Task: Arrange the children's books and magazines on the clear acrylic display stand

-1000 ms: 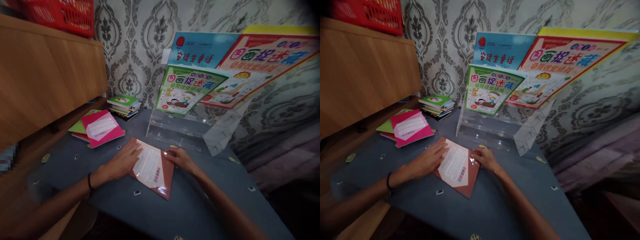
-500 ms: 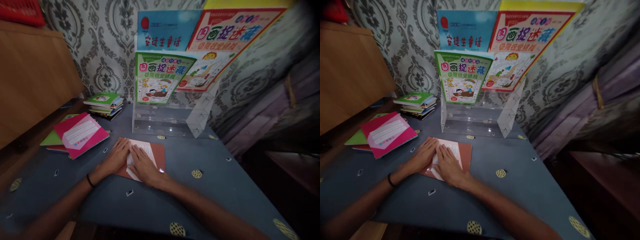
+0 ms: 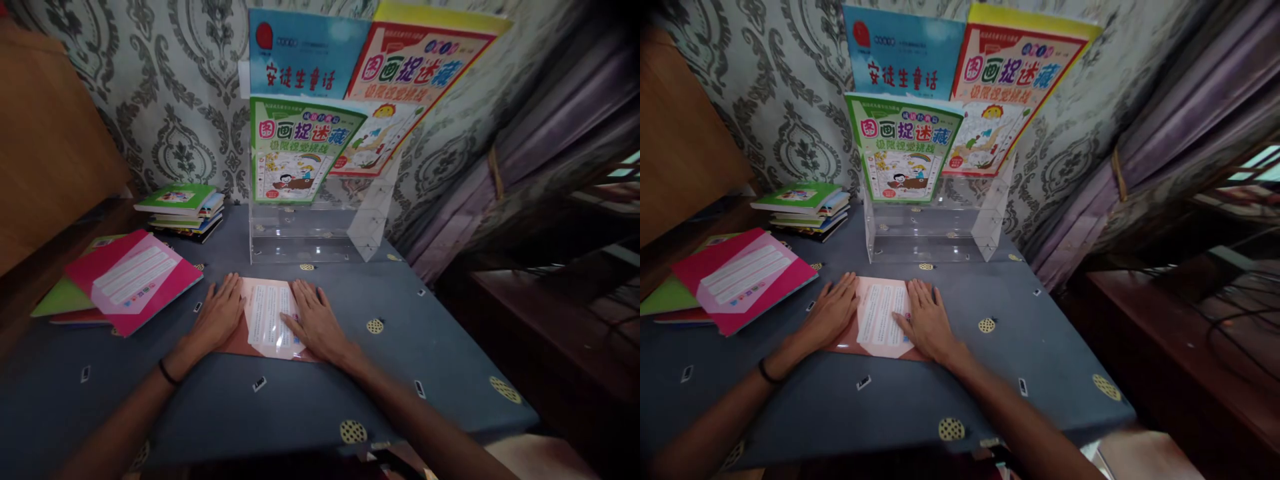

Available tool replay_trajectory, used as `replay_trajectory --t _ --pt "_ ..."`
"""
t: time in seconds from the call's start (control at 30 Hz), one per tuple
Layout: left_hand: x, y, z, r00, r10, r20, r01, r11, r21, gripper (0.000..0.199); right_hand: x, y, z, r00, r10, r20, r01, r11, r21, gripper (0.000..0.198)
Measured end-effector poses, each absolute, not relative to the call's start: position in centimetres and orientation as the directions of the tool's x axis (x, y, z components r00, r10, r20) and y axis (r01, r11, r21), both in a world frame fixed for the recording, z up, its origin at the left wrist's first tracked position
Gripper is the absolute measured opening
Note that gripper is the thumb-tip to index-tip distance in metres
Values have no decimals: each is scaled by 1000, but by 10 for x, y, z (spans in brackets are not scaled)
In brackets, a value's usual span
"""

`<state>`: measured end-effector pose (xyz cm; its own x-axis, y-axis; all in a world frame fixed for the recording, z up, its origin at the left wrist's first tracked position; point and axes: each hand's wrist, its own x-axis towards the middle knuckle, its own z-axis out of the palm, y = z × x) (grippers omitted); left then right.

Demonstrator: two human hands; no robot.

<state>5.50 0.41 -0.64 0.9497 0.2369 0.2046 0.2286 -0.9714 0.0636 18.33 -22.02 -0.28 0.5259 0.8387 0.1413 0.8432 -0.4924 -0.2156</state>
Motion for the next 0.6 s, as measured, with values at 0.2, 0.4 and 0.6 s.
replay_trajectory --t 0.2,0.4,0.6 --pt "64 -24 -4 989 -14 150 -23 -998 55 51 179 -217 0 525 837 156 847 -495 -192 69" --pt "70 -45 -6 978 28 206 22 -999 29 49 177 -217 7 514 849 121 854 -495 -161 68" --pt "54 3 -1 904 368 219 363 -929 64 50 177 -219 7 495 852 168 862 -458 -217 65"
